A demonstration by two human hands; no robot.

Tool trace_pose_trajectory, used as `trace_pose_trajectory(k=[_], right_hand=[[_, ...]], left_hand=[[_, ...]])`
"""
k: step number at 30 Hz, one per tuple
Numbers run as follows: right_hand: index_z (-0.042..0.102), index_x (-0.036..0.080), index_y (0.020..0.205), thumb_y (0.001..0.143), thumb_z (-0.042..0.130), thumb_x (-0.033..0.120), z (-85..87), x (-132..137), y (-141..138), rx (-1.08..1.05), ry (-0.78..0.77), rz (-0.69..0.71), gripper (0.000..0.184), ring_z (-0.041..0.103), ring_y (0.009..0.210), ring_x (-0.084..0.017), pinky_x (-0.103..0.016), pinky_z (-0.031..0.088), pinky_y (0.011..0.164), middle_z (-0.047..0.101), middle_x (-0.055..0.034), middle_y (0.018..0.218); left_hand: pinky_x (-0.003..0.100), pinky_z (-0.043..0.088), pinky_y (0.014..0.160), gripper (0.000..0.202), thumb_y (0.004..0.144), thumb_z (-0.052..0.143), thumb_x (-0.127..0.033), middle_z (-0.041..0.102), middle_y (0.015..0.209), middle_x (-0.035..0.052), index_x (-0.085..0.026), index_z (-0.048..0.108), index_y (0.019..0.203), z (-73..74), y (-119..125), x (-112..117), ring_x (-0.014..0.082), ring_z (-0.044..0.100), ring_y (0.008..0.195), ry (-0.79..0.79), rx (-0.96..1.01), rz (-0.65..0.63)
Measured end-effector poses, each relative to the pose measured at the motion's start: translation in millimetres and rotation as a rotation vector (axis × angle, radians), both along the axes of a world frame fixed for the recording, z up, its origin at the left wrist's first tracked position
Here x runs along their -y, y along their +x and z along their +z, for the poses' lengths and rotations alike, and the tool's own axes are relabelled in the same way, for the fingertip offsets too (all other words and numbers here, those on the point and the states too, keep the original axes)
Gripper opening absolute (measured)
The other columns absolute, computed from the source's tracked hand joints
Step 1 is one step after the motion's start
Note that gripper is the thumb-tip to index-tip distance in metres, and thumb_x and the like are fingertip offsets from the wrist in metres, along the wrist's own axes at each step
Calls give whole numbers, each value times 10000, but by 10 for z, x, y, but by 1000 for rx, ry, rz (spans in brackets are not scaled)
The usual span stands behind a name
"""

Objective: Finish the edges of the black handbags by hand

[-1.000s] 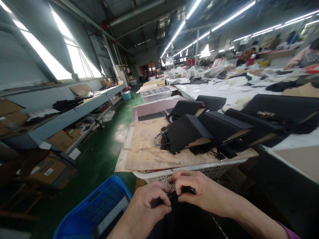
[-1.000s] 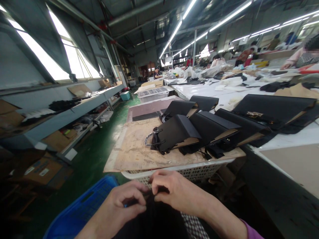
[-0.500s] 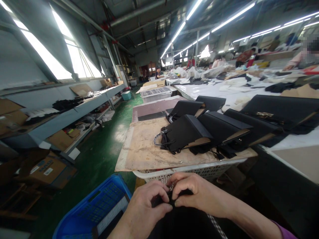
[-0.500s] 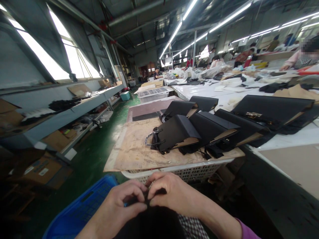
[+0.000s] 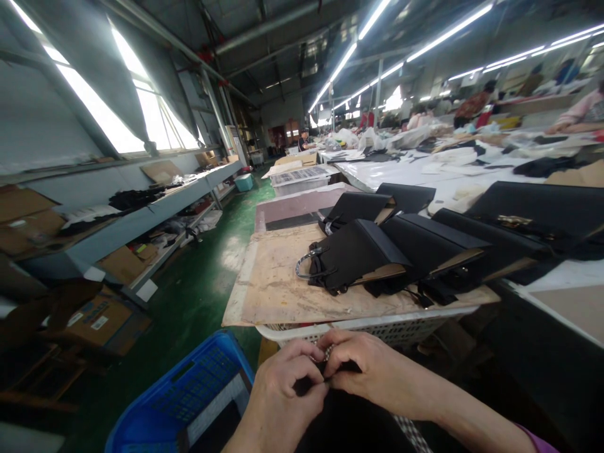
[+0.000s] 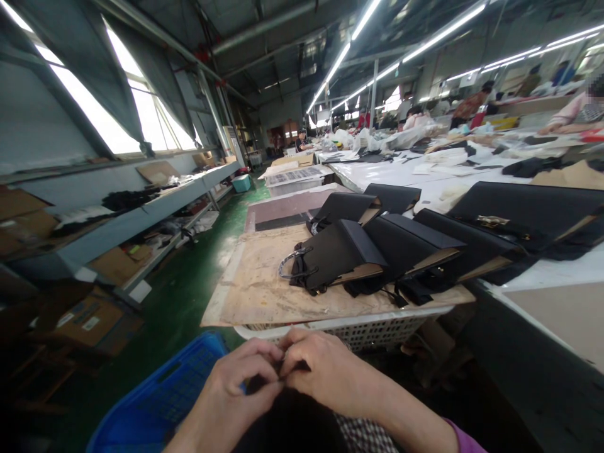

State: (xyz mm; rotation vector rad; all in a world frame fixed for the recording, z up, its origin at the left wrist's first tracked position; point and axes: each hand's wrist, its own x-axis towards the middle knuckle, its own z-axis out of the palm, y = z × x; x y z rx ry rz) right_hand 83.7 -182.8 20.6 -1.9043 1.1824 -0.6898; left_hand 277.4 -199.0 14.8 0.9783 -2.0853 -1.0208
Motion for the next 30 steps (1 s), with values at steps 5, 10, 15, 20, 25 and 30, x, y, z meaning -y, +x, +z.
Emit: trace_pose_trajectory(k=[5,10,15,20,25,30], right_hand=[[665,215,826,713,654,64,7,-71,-62,7,64,-192,188,617,765,-162,-242,425,667,691,40,812],[648,202,911,723,613,101,-87,-103,-152,111,217,-268,217,625,705,-174,-234,408,586,717,35,749],[732,189,888,740,629,143,-162,-106,-161,225,296,-269,186,654,737,-204,-257,468,635,741,16,770],[761,193,874,784,592,144,-172,-127,-168,283,284,-228,197,650,786,-197,-253,469,679,750,21,839],[774,184,812,791,591,155,-216,-146,-143,283,266,-276,186,597,684,-156,-232,421,610,708,28,736],[714,163,776,790,620,193,-212,-167,-129,287,269,-334,100,545,637,-134,-214,397,556,670,26,693]], left_hand=[[249,475,774,181,748,601,-40,663,926,29,-185,601,640,-28,-38,25,171,650,874,28,-26,45],[253,450,768,190,746,578,-51,704,899,7,-188,553,618,-17,-61,42,177,652,862,77,67,58],[257,420,710,192,746,572,-72,682,790,-4,-187,542,595,28,-101,66,170,633,778,80,176,95],[261,408,694,170,737,565,-86,665,770,-5,-187,537,603,46,-130,72,169,623,757,100,190,115],[262,398,689,169,719,556,-86,652,745,-6,-187,530,586,10,-162,77,167,607,745,120,176,133],[258,400,688,173,711,560,-83,659,754,-8,-186,519,579,0,-174,50,164,608,745,151,118,140]])
